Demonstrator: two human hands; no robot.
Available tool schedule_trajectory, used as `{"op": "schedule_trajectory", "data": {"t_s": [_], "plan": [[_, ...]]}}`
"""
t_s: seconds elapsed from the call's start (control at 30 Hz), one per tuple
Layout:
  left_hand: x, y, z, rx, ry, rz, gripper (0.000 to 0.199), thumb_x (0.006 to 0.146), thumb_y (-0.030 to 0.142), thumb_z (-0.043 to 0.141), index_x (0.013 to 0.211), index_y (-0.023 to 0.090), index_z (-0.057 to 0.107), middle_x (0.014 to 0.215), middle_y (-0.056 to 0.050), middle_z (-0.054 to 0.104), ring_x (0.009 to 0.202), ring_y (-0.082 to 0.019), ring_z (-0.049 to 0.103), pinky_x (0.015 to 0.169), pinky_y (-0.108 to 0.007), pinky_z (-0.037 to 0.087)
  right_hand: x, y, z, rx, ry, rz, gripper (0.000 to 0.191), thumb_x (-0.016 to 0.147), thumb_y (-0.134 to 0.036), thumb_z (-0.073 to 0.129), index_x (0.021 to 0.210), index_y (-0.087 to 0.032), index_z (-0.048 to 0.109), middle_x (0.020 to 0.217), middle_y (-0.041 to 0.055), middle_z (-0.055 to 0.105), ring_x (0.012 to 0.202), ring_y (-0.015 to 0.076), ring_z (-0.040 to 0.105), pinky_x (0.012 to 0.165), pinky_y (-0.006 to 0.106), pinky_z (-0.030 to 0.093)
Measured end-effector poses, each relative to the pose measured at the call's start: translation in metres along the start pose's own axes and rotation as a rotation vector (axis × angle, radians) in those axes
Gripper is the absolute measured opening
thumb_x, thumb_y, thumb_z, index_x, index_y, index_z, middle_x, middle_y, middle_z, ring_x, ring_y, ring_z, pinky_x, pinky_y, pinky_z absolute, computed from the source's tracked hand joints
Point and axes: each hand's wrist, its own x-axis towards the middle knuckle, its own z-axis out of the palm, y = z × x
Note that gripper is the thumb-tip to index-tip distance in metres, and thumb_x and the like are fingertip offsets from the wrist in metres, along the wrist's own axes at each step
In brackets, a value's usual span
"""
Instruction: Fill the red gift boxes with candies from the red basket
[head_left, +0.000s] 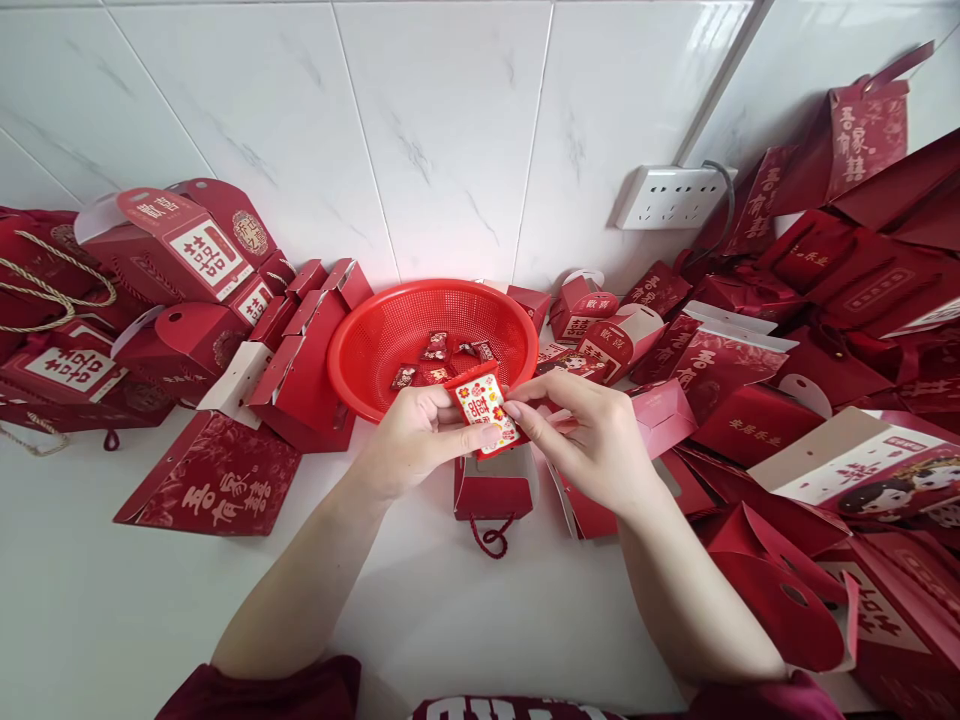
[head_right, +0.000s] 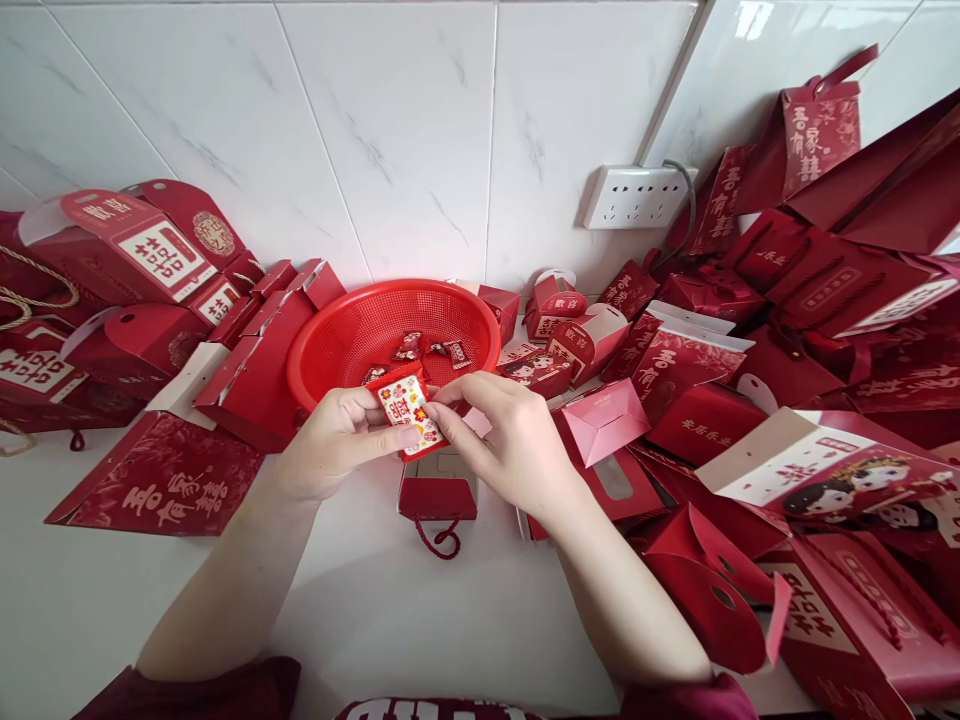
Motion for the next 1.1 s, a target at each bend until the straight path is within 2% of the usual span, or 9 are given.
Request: {"op": "schedule_trajectory", "data": {"t_s": [0.1, 0.2, 0.33, 0.5, 0.6, 0.7, 0.87, 1.0, 1.1], "plan": [[-0.001, 0.0, 0.001, 0.017, -0.002, -0.004, 0.028, 0.079, 0.029, 0.079, 0.103, 0.015, 0.075, 0.101, -0.008, 0.077, 0.099, -0.023, 0.073, 0.085, -0.031, 0.06, 0.0, 0.0, 0.0, 0.013, 0.001, 0.01, 0.012, 0.095, -0.029, 0.061, 0.093, -0.02, 0.068, 0.086, 0.0011, 0.071, 0.077, 0.0131, 0.065, 0.077, 0.026, 0.053], [-0.001, -0.001, 0.004, 0.108, -0.015, 0.029, 0.036, 0.08, 0.031, 0.077, 0.113, 0.018, 0.072, 0.105, -0.008, 0.076, 0.1, -0.025, 0.072, 0.088, -0.035, 0.059, 0.0, -0.001, 0.0, 0.071, -0.02, 0.052, 0.02, 0.093, -0.03, 0.063, 0.111, -0.021, 0.065, 0.098, 0.0024, 0.071, 0.085, 0.0144, 0.067, 0.077, 0.026, 0.053], [-0.003, -0.002, 0.0, 0.594, 0.027, 0.091, 0.046, 0.087, 0.04, 0.069, 0.131, 0.027, 0.062, 0.113, -0.007, 0.072, 0.104, -0.028, 0.068, 0.09, -0.041, 0.055, 0.0, 0.0, -0.001, 0.045, -0.177, 0.131, 0.046, 0.088, -0.024, 0.068, 0.131, -0.023, 0.051, 0.097, 0.0001, 0.07, 0.082, 0.0139, 0.065, 0.074, 0.025, 0.05], [-0.007, 0.001, -0.016, 1.13, -0.106, 0.109, 0.029, 0.091, 0.042, 0.06, 0.111, 0.024, 0.07, 0.117, -0.008, 0.066, 0.111, -0.03, 0.06, 0.093, -0.04, 0.046, 0.0, 0.006, 0.005, -0.162, -0.515, 0.123, 0.012, 0.093, -0.018, 0.059, 0.101, -0.02, 0.066, 0.084, 0.0012, 0.071, 0.07, 0.0139, 0.063, 0.066, 0.026, 0.045], [-0.01, 0.003, -0.022, 1.141, -0.133, 0.028, 0.028, 0.092, 0.043, 0.057, 0.104, 0.022, 0.07, 0.115, -0.008, 0.065, 0.102, -0.027, 0.062, 0.085, -0.036, 0.048, 0.0, 0.008, 0.006, -0.183, -0.55, 0.064, 0.016, 0.095, -0.016, 0.053, 0.098, -0.019, 0.069, 0.085, 0.003, 0.071, 0.073, 0.0147, 0.064, 0.068, 0.026, 0.045], [-0.011, 0.007, -0.025, 1.076, -0.081, 0.068, 0.024, 0.092, 0.041, 0.057, 0.1, 0.025, 0.073, 0.116, -0.005, 0.068, 0.106, -0.026, 0.063, 0.091, -0.033, 0.047, 0.0, 0.006, 0.004, -0.216, -0.504, 0.05, 0.024, 0.097, -0.012, 0.048, 0.101, -0.019, 0.07, 0.087, 0.0038, 0.072, 0.075, 0.0148, 0.064, 0.069, 0.026, 0.044], [0.0, 0.024, -0.041, 1.09, 0.236, 0.164, 0.033, 0.089, 0.047, 0.061, 0.07, 0.023, 0.073, 0.104, -0.001, 0.075, 0.105, -0.025, 0.064, 0.097, -0.032, 0.042, -0.001, -0.002, -0.002, -0.266, -0.568, -0.011, 0.018, 0.097, -0.017, 0.053, 0.09, -0.019, 0.069, 0.079, 0.0001, 0.07, 0.067, 0.0125, 0.058, 0.063, 0.025, 0.039], [0.031, 0.039, -0.063, 1.164, 0.358, 0.088, 0.042, 0.089, 0.056, 0.055, 0.076, 0.022, 0.073, 0.087, -0.002, 0.076, 0.084, -0.022, 0.066, 0.079, -0.03, 0.046, -0.001, -0.01, 0.001, -0.309, -0.602, -0.079, 0.013, 0.092, -0.031, 0.064, 0.095, -0.018, 0.067, 0.092, 0.0036, 0.07, 0.077, 0.016, 0.061, 0.063, 0.026, 0.038], [0.071, 0.043, -0.079, 1.259, 0.256, -0.121, 0.041, 0.087, 0.056, 0.055, 0.094, 0.021, 0.075, 0.097, -0.004, 0.076, 0.089, -0.021, 0.067, 0.08, -0.027, 0.047, -0.002, -0.012, 0.008, -0.389, -0.654, -0.143, 0.009, 0.086, -0.018, 0.068, 0.095, -0.017, 0.065, 0.099, 0.006, 0.069, 0.089, 0.0201, 0.064, 0.073, 0.03, 0.041]]}}
